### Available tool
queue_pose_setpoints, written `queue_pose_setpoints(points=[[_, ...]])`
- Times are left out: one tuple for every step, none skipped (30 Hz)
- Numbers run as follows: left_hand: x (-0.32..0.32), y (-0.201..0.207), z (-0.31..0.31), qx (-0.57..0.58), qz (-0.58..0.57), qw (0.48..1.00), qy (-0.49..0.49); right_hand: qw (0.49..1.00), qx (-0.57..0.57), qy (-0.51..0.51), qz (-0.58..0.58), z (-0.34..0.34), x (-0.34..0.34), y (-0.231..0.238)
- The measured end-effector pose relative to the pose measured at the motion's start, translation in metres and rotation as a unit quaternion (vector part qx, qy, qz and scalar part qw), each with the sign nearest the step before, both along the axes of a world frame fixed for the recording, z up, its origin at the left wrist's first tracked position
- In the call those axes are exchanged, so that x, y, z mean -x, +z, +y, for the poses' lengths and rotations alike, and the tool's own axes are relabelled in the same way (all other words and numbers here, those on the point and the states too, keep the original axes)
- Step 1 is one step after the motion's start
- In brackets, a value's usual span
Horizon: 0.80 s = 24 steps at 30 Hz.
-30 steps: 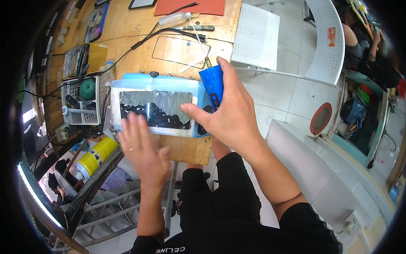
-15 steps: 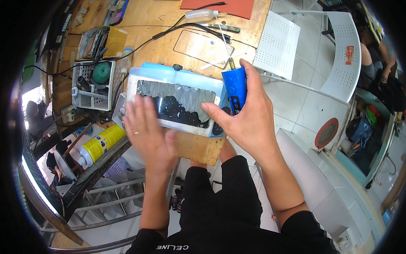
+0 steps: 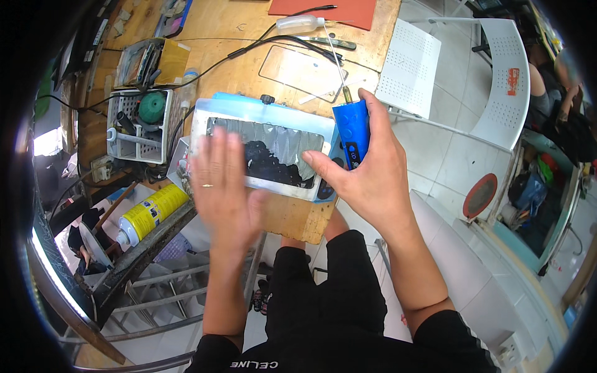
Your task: The person uses a blue electric screwdriver to scrape and peel a protective film off a rectangular screen mounted on a heating plate. They repeatedly lift and remove sections of the film with their fingers while the plate remains on the workbench.
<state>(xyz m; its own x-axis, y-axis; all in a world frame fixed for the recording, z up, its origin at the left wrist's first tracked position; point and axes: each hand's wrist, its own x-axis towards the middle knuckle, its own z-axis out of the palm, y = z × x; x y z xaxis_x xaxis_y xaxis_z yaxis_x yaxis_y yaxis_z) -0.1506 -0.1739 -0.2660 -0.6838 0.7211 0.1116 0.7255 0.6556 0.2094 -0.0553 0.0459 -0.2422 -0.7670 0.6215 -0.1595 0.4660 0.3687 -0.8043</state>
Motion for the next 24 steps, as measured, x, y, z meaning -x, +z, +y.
queue_pose_setpoints(points=[[0.013, 0.001, -0.010, -0.006, 0.021, 0.999, 0.039, 1.000, -0.004, 0.005, 0.011, 0.000, 0.000, 0.000], [0.023, 0.004, -0.018, -0.016, 0.027, 0.997, 0.074, 1.000, 0.000, 0.000, 0.003, -0.001, 0.000, 0.000], [0.030, 0.008, -0.023, -0.017, 0.037, 0.994, 0.106, 1.000, -0.001, 0.000, 0.006, -0.001, 0.000, -0.001], [0.032, 0.012, -0.025, -0.032, 0.043, 0.989, 0.137, 1.000, -0.002, 0.000, 0.008, -0.001, 0.000, -0.001], [0.030, 0.016, -0.022, -0.037, 0.040, 0.992, 0.115, 1.000, 0.003, -0.003, 0.010, -0.002, 0.000, -0.001], [0.023, 0.018, -0.016, -0.056, 0.034, 0.994, 0.093, 1.000, 0.007, -0.006, 0.011, -0.002, 0.000, -0.001], [0.014, 0.020, -0.009, -0.075, 0.026, 0.994, 0.072, 1.000, 0.012, -0.008, 0.012, -0.003, 0.000, -0.001], [0.002, 0.022, -0.002, -0.057, -0.034, 0.998, 0.002, 1.000, 0.018, -0.012, 0.013, -0.003, 0.000, -0.001], [-0.006, 0.019, 0.007, -0.094, -0.090, 0.989, -0.063, 0.999, 0.024, -0.016, 0.015, -0.003, 0.001, -0.001], [-0.013, 0.017, 0.012, -0.024, -0.098, 0.988, -0.120, 0.999, 0.028, -0.021, 0.017, -0.003, 0.001, 0.000], [-0.017, 0.015, 0.014, 0.015, -0.100, 0.983, -0.153, 0.999, 0.023, -0.019, 0.019, -0.003, 0.001, 0.000], [-0.016, 0.012, 0.011, 0.008, -0.073, 0.988, -0.138, 1.000, 0.014, -0.017, 0.020, -0.004, 0.001, 0.001], [-0.011, 0.009, 0.006, 0.025, -0.055, 0.991, -0.123, 1.000, 0.003, -0.015, 0.022, -0.004, 0.001, 0.001], [-0.005, 0.008, -0.002, 0.021, -0.035, 0.996, -0.076, 1.000, 0.000, -0.015, 0.021, -0.004, 0.001, 0.002], [0.004, 0.008, -0.013, 0.032, -0.013, 0.999, -0.029, 1.000, -0.007, -0.014, 0.021, -0.004, 0.001, 0.002], [0.015, 0.008, -0.022, 0.029, 0.016, 0.999, 0.028, 1.000, -0.013, -0.014, 0.022, -0.005, 0.000, 0.002], [0.022, 0.009, -0.029, 0.027, 0.059, 0.995, 0.077, 1.000, 0.001, -0.020, 0.017, -0.005, 0.000, 0.003], [0.025, 0.012, -0.034, 0.008, 0.054, 0.993, 0.106, 0.999, 0.014, -0.026, 0.014, -0.006, 0.000, 0.003], [0.024, 0.015, -0.034, -0.012, 0.053, 0.990, 0.128, 0.999, 0.020, -0.025, 0.017, -0.007, 0.000, 0.004], [0.023, 0.019, -0.032, -0.051, 0.051, 0.986, 0.150, 0.999, 0.021, -0.031, 0.019, -0.008, 0.000, 0.004], [0.017, 0.021, -0.024, -0.067, 0.016, 0.992, 0.104, 0.999, 0.013, -0.032, 0.025, -0.008, 0.001, 0.004], [0.005, 0.022, -0.012, -0.104, -0.019, 0.993, 0.050, 0.999, 0.005, -0.033, 0.030, -0.009, 0.001, 0.004], [-0.009, 0.026, -0.003, -0.073, -0.087, 0.993, -0.031, 0.999, 0.018, -0.039, 0.023, -0.009, 0.000, 0.005], [-0.015, 0.020, 0.014, -0.119, -0.104, 0.979, -0.126, 0.998, 0.031, -0.044, 0.016, -0.009, 0.000, 0.006]])
